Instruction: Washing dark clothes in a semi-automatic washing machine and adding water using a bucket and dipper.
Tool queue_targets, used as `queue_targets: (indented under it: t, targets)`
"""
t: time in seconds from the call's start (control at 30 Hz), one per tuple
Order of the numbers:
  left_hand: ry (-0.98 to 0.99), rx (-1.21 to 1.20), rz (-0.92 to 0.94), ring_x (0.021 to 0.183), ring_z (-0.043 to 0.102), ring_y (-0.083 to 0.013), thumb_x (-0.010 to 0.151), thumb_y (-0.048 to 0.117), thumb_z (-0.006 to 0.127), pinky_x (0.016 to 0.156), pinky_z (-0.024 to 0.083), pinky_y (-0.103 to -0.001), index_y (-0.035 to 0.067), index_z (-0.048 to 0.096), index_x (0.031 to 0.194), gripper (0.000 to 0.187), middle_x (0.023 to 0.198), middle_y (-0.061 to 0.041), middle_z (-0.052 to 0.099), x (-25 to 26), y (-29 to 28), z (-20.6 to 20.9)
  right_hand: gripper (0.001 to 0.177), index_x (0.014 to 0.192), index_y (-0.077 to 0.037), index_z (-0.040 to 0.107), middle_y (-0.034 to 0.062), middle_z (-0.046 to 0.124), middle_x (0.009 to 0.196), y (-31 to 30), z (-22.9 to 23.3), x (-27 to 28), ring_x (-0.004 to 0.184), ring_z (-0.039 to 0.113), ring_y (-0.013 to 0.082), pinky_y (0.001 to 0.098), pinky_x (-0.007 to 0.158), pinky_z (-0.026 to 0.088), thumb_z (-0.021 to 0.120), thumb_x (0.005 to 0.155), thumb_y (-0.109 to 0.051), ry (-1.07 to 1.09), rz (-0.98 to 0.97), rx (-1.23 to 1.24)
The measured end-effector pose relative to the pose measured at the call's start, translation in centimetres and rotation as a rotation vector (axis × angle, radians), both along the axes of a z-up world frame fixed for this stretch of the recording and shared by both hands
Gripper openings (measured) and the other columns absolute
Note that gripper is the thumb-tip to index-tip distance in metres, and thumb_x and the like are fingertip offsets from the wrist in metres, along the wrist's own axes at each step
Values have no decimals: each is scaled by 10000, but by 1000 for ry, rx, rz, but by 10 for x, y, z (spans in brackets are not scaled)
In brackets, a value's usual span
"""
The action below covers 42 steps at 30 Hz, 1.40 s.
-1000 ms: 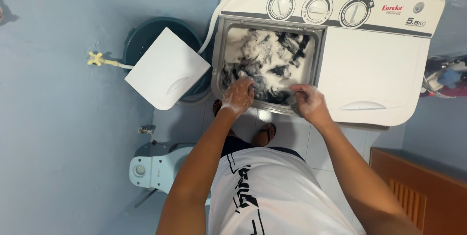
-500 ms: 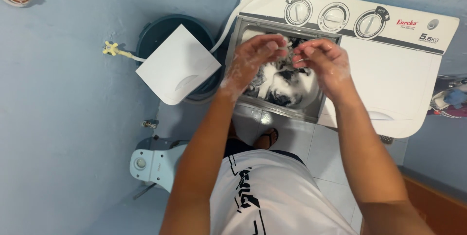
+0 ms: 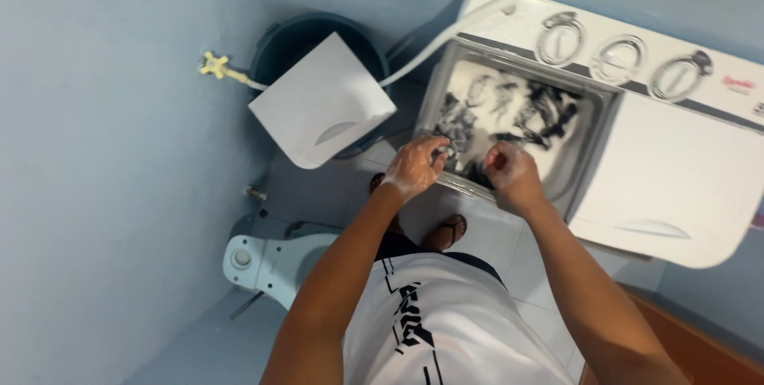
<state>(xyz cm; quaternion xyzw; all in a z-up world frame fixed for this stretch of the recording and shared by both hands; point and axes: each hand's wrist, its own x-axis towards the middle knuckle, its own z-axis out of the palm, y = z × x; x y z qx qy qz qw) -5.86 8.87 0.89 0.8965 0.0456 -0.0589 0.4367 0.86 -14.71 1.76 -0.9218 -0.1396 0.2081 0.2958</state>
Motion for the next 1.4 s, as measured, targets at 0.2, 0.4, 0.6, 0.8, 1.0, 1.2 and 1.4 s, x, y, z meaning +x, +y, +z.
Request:
queue_targets:
  t: [0.2, 0.4, 0.6, 0.8, 1.0, 1.2, 1.4]
  targets:
    - [-78, -126, 213, 1003, 731, -330, 969, 222, 685, 899, 569, -428, 94, 707, 1171, 240, 1133, -143, 738, -47, 85, -22, 212, 1015, -64, 747, 157, 724, 1083, 81, 35, 9, 849, 731, 298, 395, 770, 578, 671, 824, -14, -50, 158, 6]
    - [138, -265, 629, 927, 781, -260, 947, 239, 659, 845, 626, -373, 125, 727, 1109, 209, 1040, -113, 772, -90, 187, -109, 190, 1118, -40, 723, 123, 726, 1051, 192, 33, 16, 888, 733, 196, 326, 795, 594, 617, 960, -39, 55, 94, 253]
    - [378, -90, 834, 1013, 709, -322, 980, 245, 644, 903, 554, -438, 114, 708, 1202, 266, 1117, -129, 757, -100, 265, -175, 204, 1163, -48, 723, 127, 759, 1079, 282, -92, 49, 944, 743, 187, 321, 852, 603, 613, 992, -66, 191, 202, 241]
    - [416, -117, 1036, 1100, 710, -303, 953, 241, 618, 978, 564, -423, 83, 613, 1339, 417, 1236, -138, 704, -107, 313, -241, 275, 1244, -32, 688, 150, 729, 1175, 339, -195, 92, 1054, 716, 231, 344, 930, 578, 629, 980, -85, 131, 252, 143]
    - [412, -60, 1116, 1288, 521, -408, 940, 200, 679, 1069, 423, -468, 13, 429, 1467, 613, 1426, -238, 520, -105, 337, -316, 507, 1433, -10, 552, 217, 619, 1390, 343, -306, 146, 1238, 610, 339, 413, 1015, 496, 676, 964, -159, 48, 171, -29]
    - [544, -338, 1089, 1255, 644, -344, 988, 232, 603, 1076, 498, -429, 51, 462, 1474, 537, 1381, -192, 657, -103, 335, -334, 639, 1535, -7, 412, 256, 532, 1460, 355, -328, 165, 1331, 547, 337, 397, 1112, 426, 654, 985, -225, 297, 150, 31]
    - [506, -193, 1119, 1202, 625, -389, 940, 159, 661, 1030, 498, -454, -10, 417, 1436, 578, 1335, -246, 608, -100, 336, -338, 626, 1541, -76, 430, 225, 608, 1426, 368, -304, 164, 1269, 609, 332, 410, 1110, 442, 590, 972, -282, 649, -42, -77]
